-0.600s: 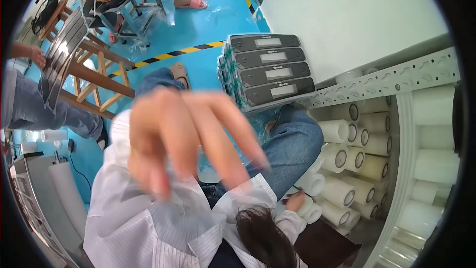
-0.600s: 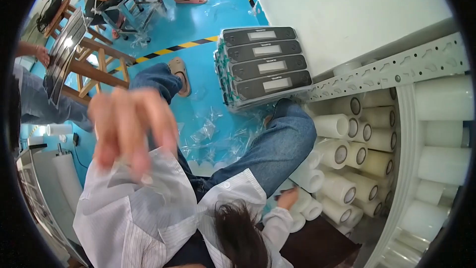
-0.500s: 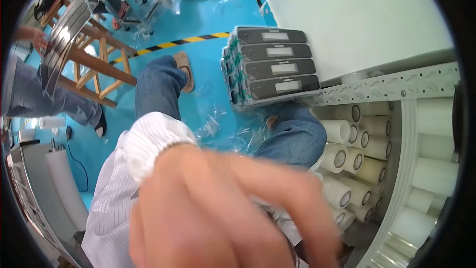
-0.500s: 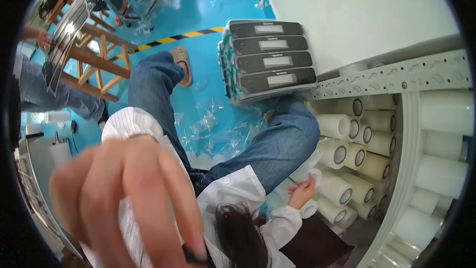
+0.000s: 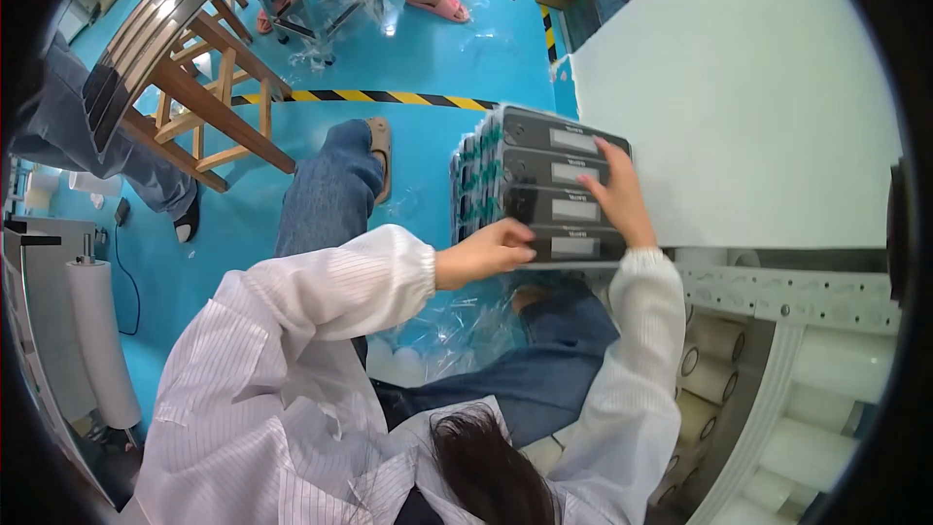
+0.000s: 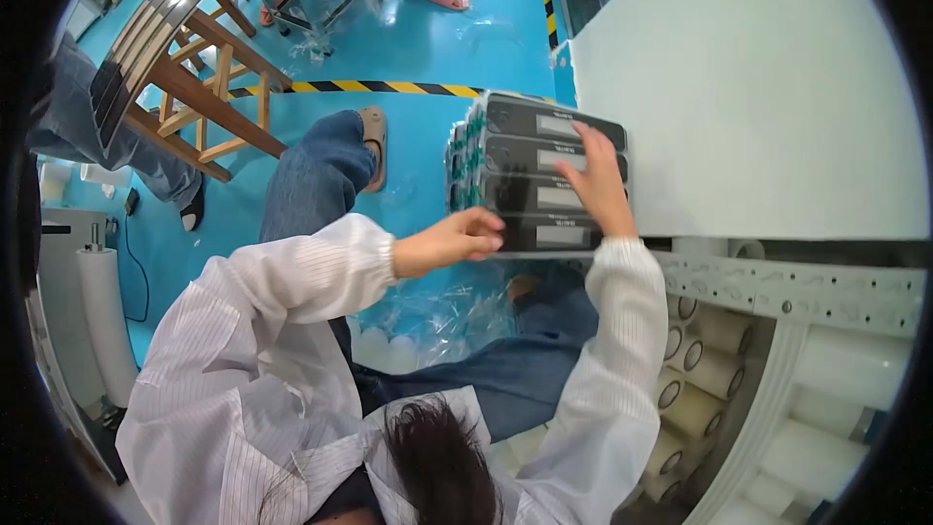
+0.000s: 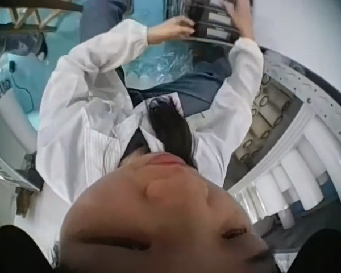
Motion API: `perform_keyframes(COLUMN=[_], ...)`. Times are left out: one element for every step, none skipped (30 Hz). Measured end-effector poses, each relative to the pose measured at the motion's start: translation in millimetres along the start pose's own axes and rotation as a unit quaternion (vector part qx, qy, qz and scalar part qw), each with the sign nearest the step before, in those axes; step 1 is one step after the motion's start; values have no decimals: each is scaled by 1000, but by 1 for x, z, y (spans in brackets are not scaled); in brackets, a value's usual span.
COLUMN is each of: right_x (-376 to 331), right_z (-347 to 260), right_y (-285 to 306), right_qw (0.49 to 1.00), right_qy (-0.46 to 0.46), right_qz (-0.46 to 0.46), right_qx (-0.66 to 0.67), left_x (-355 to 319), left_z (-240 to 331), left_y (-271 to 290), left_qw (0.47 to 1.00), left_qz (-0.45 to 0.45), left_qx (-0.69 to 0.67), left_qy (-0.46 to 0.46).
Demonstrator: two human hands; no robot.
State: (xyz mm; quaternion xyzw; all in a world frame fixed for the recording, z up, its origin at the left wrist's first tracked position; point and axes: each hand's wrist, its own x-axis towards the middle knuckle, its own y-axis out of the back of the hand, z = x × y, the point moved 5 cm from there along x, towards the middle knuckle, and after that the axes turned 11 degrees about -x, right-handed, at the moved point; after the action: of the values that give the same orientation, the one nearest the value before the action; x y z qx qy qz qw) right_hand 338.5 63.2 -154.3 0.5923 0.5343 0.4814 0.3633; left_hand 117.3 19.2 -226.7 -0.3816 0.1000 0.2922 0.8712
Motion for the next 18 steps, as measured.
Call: perform_keyframes(right_x=[34,65,92,112,127,135,141,140,134,134,136,139,141,143,142,143,143,144], right_z=[3,10,14,19,25,36,44,60,71,69,65,63,59,59,59,59,58,57], right_y=[-14,-38,-65,-86,-108,-124,-133,-148,-160,-162,-166,-163,-161,-156,-156,-155,-154,-156], right_qw=[997,993,987,987,981,973,973,947,900,906,904,907,909,907,907,909,909,909], right_qy=[41,36,32,37,31,20,20,-39,-99,-117,-109,-84,-59,-70,-69,-43,-17,-23], right_qz=[-52,-97,-142,-144,-169,-193,-194,-310,-423,-407,-414,-414,-413,-414,-415,-415,-414,-415], right_qx=[-44,-53,-62,-63,-92,-123,-125,-78,-29,1,4,3,2,17,15,-15,-45,-43], left_x=[20,36,48,57,60,64,65,68,70,69,67,68,68,68,66,68,71,72], left_z=[-29,-56,-77,-92,-101,-106,-100,-92,-78,-66,-59,-54,-48,-43,-39,-42,-50,-52], left_y=[26,55,81,91,96,85,72,61,55,55,58,58,57,55,54,57,59,60], left_qw=[995,981,967,950,927,939,951,963,964,964,964,973,972,971,968,969,973,976], left_qz=[81,165,233,269,303,275,246,211,210,225,240,222,224,223,222,222,215,207], left_qx=[13,26,99,161,222,205,189,168,165,137,110,60,57,79,101,99,68,38], left_qy=[49,98,25,7,-9,-1,5,10,11,20,28,34,33,43,53,51,54,54])
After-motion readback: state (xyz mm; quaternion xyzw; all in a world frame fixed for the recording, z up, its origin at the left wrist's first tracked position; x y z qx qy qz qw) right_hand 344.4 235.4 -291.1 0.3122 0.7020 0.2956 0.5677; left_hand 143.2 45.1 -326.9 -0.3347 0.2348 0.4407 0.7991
